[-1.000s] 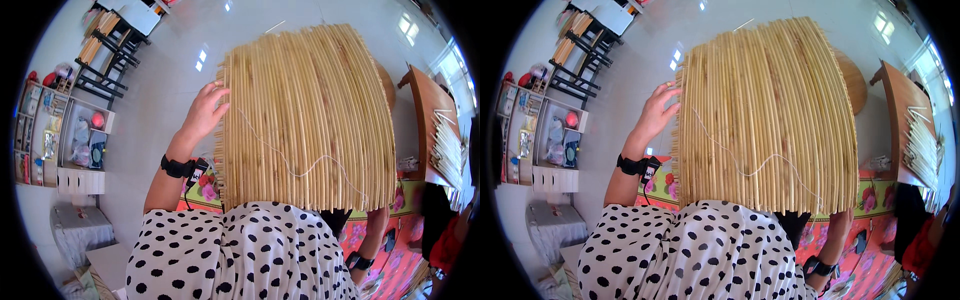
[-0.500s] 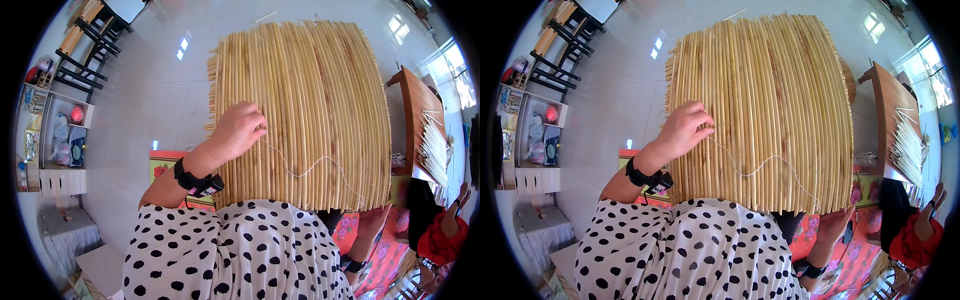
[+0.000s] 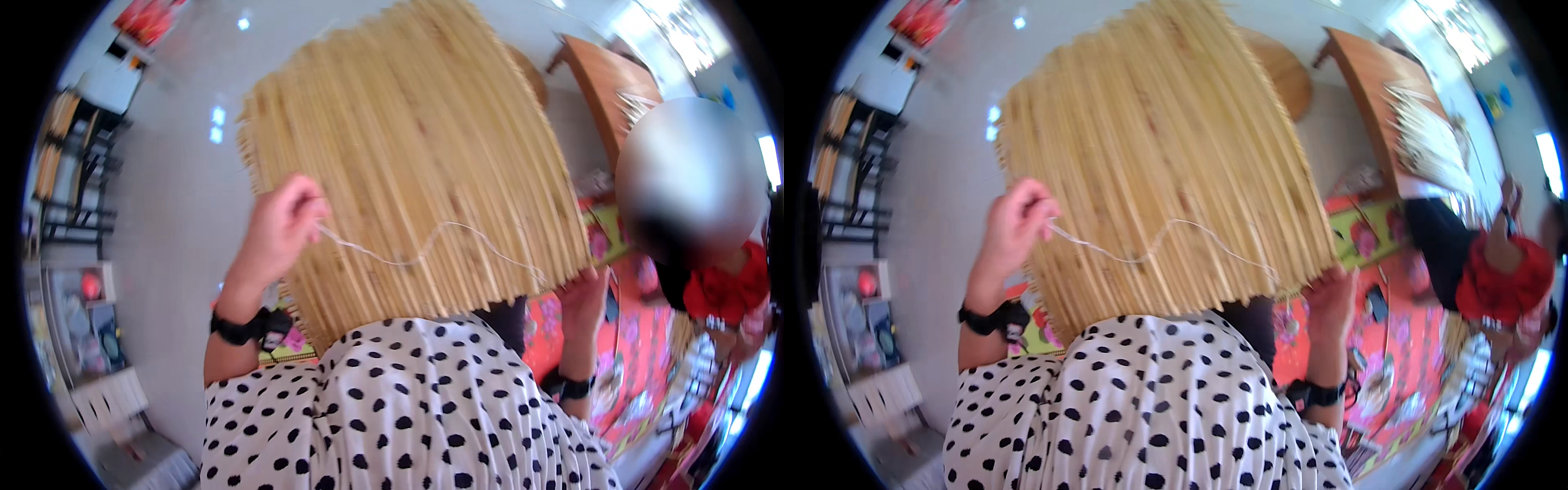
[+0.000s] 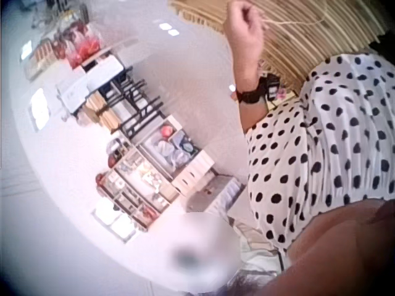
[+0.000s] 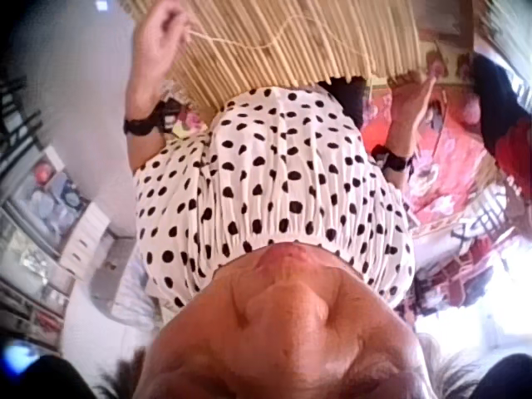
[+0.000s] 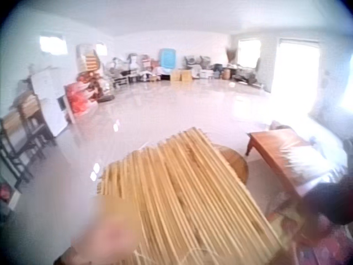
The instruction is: The person weaves together light-colored stalks by hand using a thin white string, threading the string around the individual pieces to bind them into a mat.
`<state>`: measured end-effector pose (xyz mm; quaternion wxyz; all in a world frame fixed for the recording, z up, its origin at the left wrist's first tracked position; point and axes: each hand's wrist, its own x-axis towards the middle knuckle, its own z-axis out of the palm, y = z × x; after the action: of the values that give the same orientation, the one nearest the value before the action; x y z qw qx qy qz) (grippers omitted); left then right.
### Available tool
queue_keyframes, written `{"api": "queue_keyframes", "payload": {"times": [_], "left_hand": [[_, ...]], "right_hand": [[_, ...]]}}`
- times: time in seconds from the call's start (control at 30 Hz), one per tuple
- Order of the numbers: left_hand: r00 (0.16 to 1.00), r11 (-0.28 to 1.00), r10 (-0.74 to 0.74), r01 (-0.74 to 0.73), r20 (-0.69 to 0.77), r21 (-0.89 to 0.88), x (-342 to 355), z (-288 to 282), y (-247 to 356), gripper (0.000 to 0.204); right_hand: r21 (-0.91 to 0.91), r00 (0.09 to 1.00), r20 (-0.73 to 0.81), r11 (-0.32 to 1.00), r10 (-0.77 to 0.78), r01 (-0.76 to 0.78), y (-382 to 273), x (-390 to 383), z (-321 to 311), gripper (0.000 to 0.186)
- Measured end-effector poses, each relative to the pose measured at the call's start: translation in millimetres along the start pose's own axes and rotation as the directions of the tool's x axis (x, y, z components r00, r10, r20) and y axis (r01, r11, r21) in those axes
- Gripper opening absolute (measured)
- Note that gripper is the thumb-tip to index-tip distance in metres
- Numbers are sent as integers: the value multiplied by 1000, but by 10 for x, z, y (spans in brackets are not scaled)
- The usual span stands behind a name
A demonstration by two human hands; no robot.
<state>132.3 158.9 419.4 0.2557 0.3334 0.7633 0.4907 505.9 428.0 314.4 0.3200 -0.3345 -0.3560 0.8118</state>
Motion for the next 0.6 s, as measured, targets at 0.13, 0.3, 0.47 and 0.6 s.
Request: {"api": "queue_keyframes", "payload": {"times": [0.13, 0.3, 0.47, 0.6], "left_hand": [[994, 987, 83, -92, -76, -131, 9, -24, 198, 9], [961, 943, 276, -271, -2, -194, 96, -99, 305, 17], [964, 836, 263, -239, -21, -494, 76, -86, 548, 22], [930, 774, 324, -366, -174, -517, 78, -238, 727, 31]], "right_hand": [[13, 992, 113, 999, -53, 52, 33, -111, 273, 52], [-95, 998, 49, 995, -29, 33, 75, -173, 680, 46], [-1, 999, -28, 1000, 24, -24, 178, -81, 941, 46], [18, 993, -6, 993, -117, 117, 106, -49, 1089, 44]]}}
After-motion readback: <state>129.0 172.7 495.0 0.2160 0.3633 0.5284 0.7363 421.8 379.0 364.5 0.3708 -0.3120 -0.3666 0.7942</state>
